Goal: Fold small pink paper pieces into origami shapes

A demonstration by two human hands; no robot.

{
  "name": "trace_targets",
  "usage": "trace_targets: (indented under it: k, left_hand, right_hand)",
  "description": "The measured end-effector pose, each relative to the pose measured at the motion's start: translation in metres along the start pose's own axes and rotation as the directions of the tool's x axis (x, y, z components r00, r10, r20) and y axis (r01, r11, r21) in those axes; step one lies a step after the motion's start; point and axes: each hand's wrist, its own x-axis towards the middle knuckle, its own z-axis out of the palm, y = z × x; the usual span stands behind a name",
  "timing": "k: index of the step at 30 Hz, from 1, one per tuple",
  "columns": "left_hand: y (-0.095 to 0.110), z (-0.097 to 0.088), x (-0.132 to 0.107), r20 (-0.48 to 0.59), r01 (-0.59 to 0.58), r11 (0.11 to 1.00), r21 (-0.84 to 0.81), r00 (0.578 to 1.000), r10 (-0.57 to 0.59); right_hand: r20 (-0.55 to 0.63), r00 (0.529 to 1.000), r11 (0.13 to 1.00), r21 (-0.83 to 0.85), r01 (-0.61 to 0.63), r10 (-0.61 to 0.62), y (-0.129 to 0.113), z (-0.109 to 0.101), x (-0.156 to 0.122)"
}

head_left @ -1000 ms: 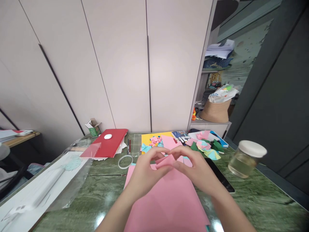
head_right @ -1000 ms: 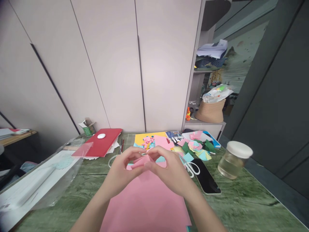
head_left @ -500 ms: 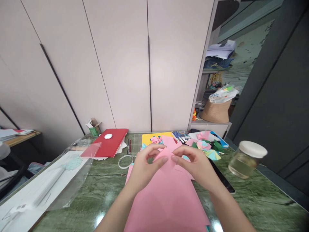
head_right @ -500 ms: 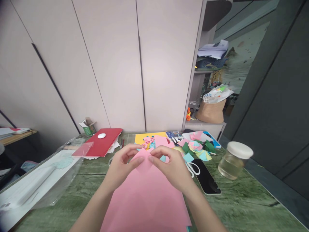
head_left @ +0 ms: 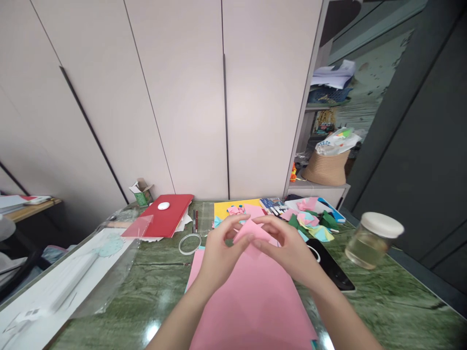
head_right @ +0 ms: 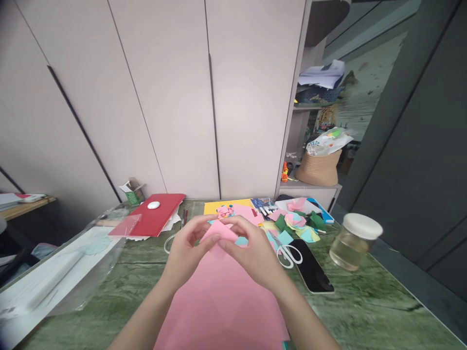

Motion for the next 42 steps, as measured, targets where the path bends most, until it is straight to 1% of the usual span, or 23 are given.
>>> trace_targets:
  k: [3, 5, 9, 11, 14, 18, 23, 26, 28, 30, 33, 35, 37, 39, 42]
  left_hand:
    - [0.0, 0.001, 0.0, 0.014, -0.006, 1.0, 0.006, 1.0, 0.006]
    - [0.001, 0.001, 0.0, 0.016, 0.014, 1.0, -0.003, 1.0, -0.014]
    - [0.002, 0.001, 0.002, 0.009, 0.054, 0.999, -0.004, 0.999, -0.054]
    - [0.001, 0.001, 0.002, 0.022, 0.075, 0.997, -0.019, 0.997, -0.075]
    - [-0.001, 0.002, 0.002, 0.038, 0.099, 0.994, -0.049, 0.994, -0.098]
    - [-0.002, 0.003, 0.003, 0.057, 0.103, 0.991, -0.088, 0.994, -0.098]
    - [-0.005, 0.004, 0.004, -0.009, 0.072, 0.991, -0.109, 0.997, -0.074]
    - [-0.007, 0.003, 0.005, -0.03, 0.047, 0.987, -0.156, 0.998, -0.052]
    - [-0.008, 0.001, 0.006, -0.036, 0.05, 0.976, -0.211, 0.998, -0.059]
    - [-0.009, -0.002, 0.008, -0.021, 0.064, 0.961, -0.268, 0.997, -0.072]
    - [-0.009, -0.007, 0.01, 0.048, 0.113, 0.946, -0.303, 0.994, -0.103]
    - [-0.007, -0.01, 0.011, 0.108, 0.166, 0.95, -0.265, 0.984, -0.142]
    - [-0.005, -0.012, 0.011, 0.156, 0.199, 0.961, -0.195, 0.973, -0.17]
    - [-0.003, -0.012, 0.01, 0.182, 0.194, 0.97, -0.144, 0.969, -0.167]
    - [-0.002, -0.012, 0.009, 0.184, 0.175, 0.975, -0.138, 0.972, -0.148]
  right_hand:
    - [0.053, 0.999, 0.996, 0.09, -0.007, 0.002, 0.004, -0.001, 0.003]
    - [0.084, 0.996, 0.99, 0.139, -0.007, -0.005, 0.006, -0.001, 0.004]
    - [0.105, 0.994, 0.992, 0.126, 0.006, -0.02, 0.005, 0.0, 0.006]
    - [0.108, 0.994, 0.993, 0.116, 0.006, -0.018, 0.005, 0.0, 0.007]
    - [0.111, 0.994, 0.989, 0.145, -0.008, -0.009, 0.005, 0.001, 0.008]
    - [0.11, 0.994, 0.984, 0.177, -0.024, 0.004, 0.006, 0.002, 0.009]
    - [0.112, 0.993, 0.998, 0.066, 0.015, -0.022, 0.008, 0.001, 0.009]
    - [0.119, 0.993, 0.992, 0.129, -0.009, -0.006, 0.008, 0.0, 0.009]
    - [0.084, 0.996, 0.979, 0.205, -0.018, 0.001, 0.009, 0.0, 0.009]
    - [0.024, 0.999, 0.964, 0.265, 0.013, -0.02, 0.009, 0.0, 0.01]
    - [-0.09, 0.994, 0.952, 0.294, 0.082, -0.057, 0.01, 0.001, 0.01]
    - [-0.171, 0.982, 0.956, 0.266, 0.122, -0.077, 0.01, 0.002, 0.009]
    - [-0.222, 0.97, 0.963, 0.225, 0.151, -0.1, 0.01, 0.002, 0.008]
    - [-0.235, 0.964, 0.966, 0.195, 0.171, -0.123, 0.009, 0.002, 0.006]
    - [-0.237, 0.961, 0.972, 0.148, 0.184, -0.145, 0.006, 0.003, 0.003]
